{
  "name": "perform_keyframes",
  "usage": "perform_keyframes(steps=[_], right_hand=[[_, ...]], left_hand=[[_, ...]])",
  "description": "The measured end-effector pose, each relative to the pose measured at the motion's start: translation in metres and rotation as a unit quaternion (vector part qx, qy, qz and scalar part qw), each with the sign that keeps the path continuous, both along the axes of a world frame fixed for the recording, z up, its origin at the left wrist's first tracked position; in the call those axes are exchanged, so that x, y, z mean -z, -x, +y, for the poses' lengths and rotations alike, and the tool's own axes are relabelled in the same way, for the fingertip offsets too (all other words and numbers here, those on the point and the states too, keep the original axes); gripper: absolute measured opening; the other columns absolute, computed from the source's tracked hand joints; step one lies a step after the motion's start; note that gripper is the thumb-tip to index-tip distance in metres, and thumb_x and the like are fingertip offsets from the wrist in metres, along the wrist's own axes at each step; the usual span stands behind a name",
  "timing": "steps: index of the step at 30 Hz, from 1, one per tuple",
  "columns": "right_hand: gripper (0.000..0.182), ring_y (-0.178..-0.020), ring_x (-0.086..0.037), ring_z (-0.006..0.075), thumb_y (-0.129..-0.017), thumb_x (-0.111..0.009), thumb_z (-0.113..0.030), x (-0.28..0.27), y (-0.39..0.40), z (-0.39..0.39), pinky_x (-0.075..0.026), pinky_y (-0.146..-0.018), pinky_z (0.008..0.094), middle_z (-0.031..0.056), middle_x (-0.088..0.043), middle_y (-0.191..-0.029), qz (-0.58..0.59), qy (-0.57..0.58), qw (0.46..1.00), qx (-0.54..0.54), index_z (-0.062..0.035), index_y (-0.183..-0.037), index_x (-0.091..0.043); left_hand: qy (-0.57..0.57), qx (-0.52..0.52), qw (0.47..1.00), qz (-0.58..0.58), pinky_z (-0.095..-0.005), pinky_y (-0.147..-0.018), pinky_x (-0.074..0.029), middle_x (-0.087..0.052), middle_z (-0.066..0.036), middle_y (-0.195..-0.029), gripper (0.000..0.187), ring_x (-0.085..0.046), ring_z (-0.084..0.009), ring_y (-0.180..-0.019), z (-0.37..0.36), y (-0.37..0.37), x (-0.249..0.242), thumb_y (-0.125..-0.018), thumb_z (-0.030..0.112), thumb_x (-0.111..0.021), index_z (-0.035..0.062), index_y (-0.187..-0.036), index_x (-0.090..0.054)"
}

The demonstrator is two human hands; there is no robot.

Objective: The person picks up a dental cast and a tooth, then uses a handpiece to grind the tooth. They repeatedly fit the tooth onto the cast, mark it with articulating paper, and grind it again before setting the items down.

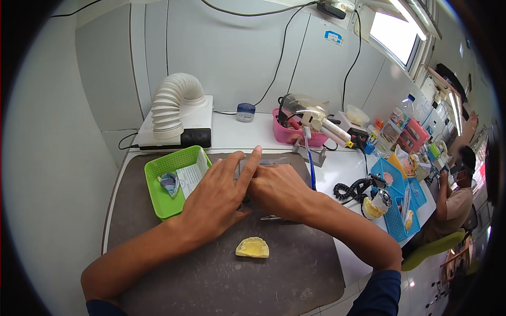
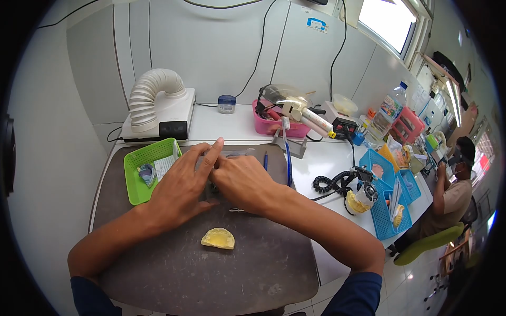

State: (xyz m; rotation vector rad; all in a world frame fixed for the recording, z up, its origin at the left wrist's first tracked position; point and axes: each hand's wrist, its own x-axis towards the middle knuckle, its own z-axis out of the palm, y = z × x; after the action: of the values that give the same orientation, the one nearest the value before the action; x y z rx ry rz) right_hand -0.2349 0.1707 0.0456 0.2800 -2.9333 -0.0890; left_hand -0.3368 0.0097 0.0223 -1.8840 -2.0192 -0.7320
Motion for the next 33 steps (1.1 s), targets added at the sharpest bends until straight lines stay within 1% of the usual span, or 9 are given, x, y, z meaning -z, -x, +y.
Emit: perform_keyframes(steps=[6, 12, 15, 17, 21, 24, 27, 32, 33], right_hand=[[0.012, -0.087, -0.071, 0.0317, -0.076, -0.069, -0.007, -0.002, 0.002, 0.004, -0.057, -0.067, 0.0428, 0.0180, -0.069, -0.093, 0.038, -0.037, 0.997, -0.055, 0.0029, -0.082, -0.070], [0.013, -0.086, -0.071, 0.0323, -0.078, -0.068, -0.006, -0.016, 0.003, 0.005, -0.057, -0.067, 0.0427, 0.0193, -0.069, -0.094, -0.034, -0.058, 0.997, -0.044, 0.0043, -0.086, -0.068], [0.016, -0.084, -0.070, 0.0345, -0.082, -0.067, -0.007, -0.018, 0.000, 0.008, -0.056, -0.068, 0.0430, 0.0186, -0.069, -0.096, -0.015, -0.023, 0.999, -0.028, 0.0034, -0.094, -0.068], [0.016, -0.084, -0.069, 0.0360, -0.087, -0.067, -0.008, -0.017, -0.005, 0.007, -0.054, -0.068, 0.0438, 0.0167, -0.069, -0.098, 0.047, 0.098, 0.994, -0.017, 0.0006, -0.100, -0.066], [0.013, -0.081, -0.069, 0.0364, -0.090, -0.065, -0.009, -0.005, -0.010, 0.015, -0.054, -0.068, 0.0444, 0.0137, -0.070, -0.096, 0.077, 0.168, 0.982, -0.044, -0.0018, -0.101, -0.066], [0.012, -0.076, -0.070, 0.0318, -0.090, -0.067, -0.008, 0.000, -0.015, 0.015, -0.054, -0.068, 0.0417, 0.0123, -0.070, -0.090, 0.160, 0.237, 0.958, -0.034, -0.0023, -0.101, -0.065], [0.014, -0.067, -0.068, 0.0209, -0.087, -0.074, -0.008, -0.019, -0.030, 0.007, -0.053, -0.064, 0.0349, 0.0094, -0.069, -0.082, 0.219, 0.271, 0.937, 0.013, -0.0044, -0.098, -0.066], [0.010, -0.068, -0.068, 0.0221, -0.088, -0.073, -0.009, -0.027, -0.079, -0.004, -0.053, -0.062, 0.0350, 0.0094, -0.069, -0.081, 0.143, 0.226, 0.963, 0.027, -0.0049, -0.093, -0.067], [0.010, -0.070, -0.068, 0.0233, -0.088, -0.073, -0.009, -0.023, -0.089, -0.006, -0.053, -0.064, 0.0366, 0.0096, -0.069, -0.081, 0.074, 0.254, 0.963, 0.057, -0.0049, -0.094, -0.067]], left_hand=[[0.002, 0.000, 1.000, 0.000, -0.0453, -0.107, -0.045, -0.044, -0.021, -0.135, 0.122, -0.052, -0.0396, -0.124, 0.000, 0.000, 0.000, -0.064, 0.013, -0.092, 0.0072, -0.160, -0.018], [-0.002, 0.001, 1.000, -0.003, -0.0455, -0.107, -0.045, -0.044, -0.021, -0.135, 0.121, -0.053, -0.0396, -0.124, 0.001, 0.001, 0.000, -0.065, 0.013, -0.092, 0.0069, -0.160, -0.018], [0.006, -0.005, 1.000, -0.002, -0.0454, -0.108, -0.045, -0.044, -0.021, -0.137, 0.121, -0.052, -0.0403, -0.126, 0.001, 0.000, -0.001, -0.066, 0.013, -0.092, 0.0074, -0.160, -0.016], [0.008, -0.007, 1.000, -0.007, -0.0456, -0.109, -0.044, -0.043, -0.022, -0.138, 0.121, -0.051, -0.0408, -0.127, 0.000, 0.001, -0.002, -0.067, 0.013, -0.091, 0.0076, -0.161, -0.015], [0.008, -0.023, 1.000, -0.002, -0.0466, -0.111, -0.042, -0.041, -0.024, -0.144, 0.120, -0.049, -0.0419, -0.130, 0.003, 0.001, 0.000, -0.068, 0.012, -0.090, 0.0081, -0.161, -0.013], [0.023, -0.031, 0.999, -0.016, -0.0468, -0.112, -0.041, -0.040, -0.025, -0.147, 0.116, -0.048, -0.0424, -0.131, 0.003, -0.001, -0.002, -0.071, 0.012, -0.088, 0.0070, -0.161, -0.014], [0.038, -0.043, 0.998, 0.002, -0.0489, -0.114, -0.038, -0.040, -0.028, -0.148, 0.110, -0.046, -0.0431, -0.134, 0.003, 0.000, -0.002, -0.076, 0.016, -0.084, 0.0057, -0.161, -0.015], [0.069, -0.072, 0.994, 0.036, -0.0554, -0.117, -0.031, -0.039, -0.030, -0.148, 0.101, -0.042, -0.0440, -0.137, 0.004, -0.002, -0.001, -0.082, 0.023, -0.077, 0.0042, -0.160, -0.016], [0.072, -0.077, 0.993, 0.047, -0.0577, -0.117, -0.029, -0.038, -0.031, -0.149, 0.099, -0.042, -0.0442, -0.138, 0.004, -0.003, 0.000, -0.084, 0.025, -0.075, 0.0038, -0.160, -0.016]])
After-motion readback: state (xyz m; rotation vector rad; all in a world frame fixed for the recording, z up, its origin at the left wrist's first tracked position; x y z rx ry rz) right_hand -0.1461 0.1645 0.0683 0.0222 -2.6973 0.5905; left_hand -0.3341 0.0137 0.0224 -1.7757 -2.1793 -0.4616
